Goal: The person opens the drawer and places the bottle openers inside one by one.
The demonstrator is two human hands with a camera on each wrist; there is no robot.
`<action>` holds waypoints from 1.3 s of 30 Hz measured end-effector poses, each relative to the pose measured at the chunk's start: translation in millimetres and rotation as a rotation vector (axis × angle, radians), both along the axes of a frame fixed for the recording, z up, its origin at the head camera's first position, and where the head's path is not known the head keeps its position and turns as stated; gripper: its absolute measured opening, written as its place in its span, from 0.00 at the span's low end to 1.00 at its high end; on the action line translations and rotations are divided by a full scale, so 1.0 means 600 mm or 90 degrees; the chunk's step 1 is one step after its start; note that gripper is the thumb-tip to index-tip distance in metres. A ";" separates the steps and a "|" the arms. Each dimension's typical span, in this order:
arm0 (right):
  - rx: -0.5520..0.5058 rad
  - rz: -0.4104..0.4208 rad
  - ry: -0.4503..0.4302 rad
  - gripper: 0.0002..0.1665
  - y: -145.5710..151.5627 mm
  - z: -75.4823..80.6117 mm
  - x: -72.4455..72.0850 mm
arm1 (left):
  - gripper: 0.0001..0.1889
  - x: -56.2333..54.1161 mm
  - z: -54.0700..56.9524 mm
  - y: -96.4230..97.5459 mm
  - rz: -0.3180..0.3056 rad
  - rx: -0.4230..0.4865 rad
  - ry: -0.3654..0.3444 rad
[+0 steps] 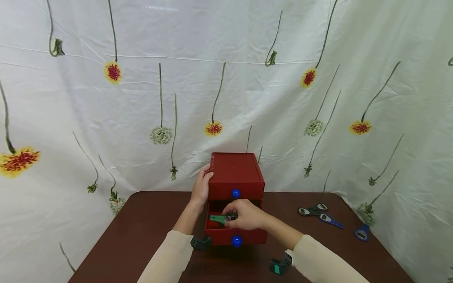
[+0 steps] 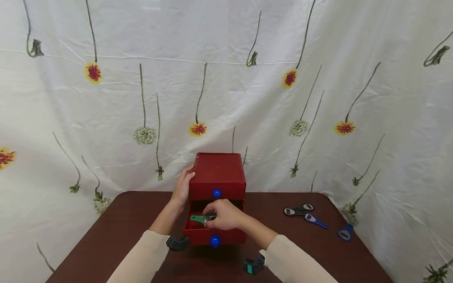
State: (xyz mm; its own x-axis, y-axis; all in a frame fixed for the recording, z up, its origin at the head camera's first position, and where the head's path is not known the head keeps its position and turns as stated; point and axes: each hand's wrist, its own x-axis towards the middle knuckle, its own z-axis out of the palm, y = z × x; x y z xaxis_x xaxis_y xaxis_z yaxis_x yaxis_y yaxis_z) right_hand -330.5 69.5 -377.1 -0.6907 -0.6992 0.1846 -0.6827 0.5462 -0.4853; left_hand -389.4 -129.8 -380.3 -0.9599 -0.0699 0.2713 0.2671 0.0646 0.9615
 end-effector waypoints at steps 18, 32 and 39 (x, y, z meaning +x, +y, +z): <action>0.000 -0.008 -0.078 0.16 -0.011 -0.010 -0.014 | 0.28 -0.006 -0.006 0.000 0.000 0.005 0.009; -0.031 -0.010 -0.085 0.15 -0.007 -0.005 -0.013 | 0.28 -0.005 -0.006 0.000 -0.007 0.007 0.004; -0.040 -0.016 -0.058 0.15 0.002 0.005 -0.005 | 0.28 -0.005 -0.004 -0.001 -0.002 0.007 0.009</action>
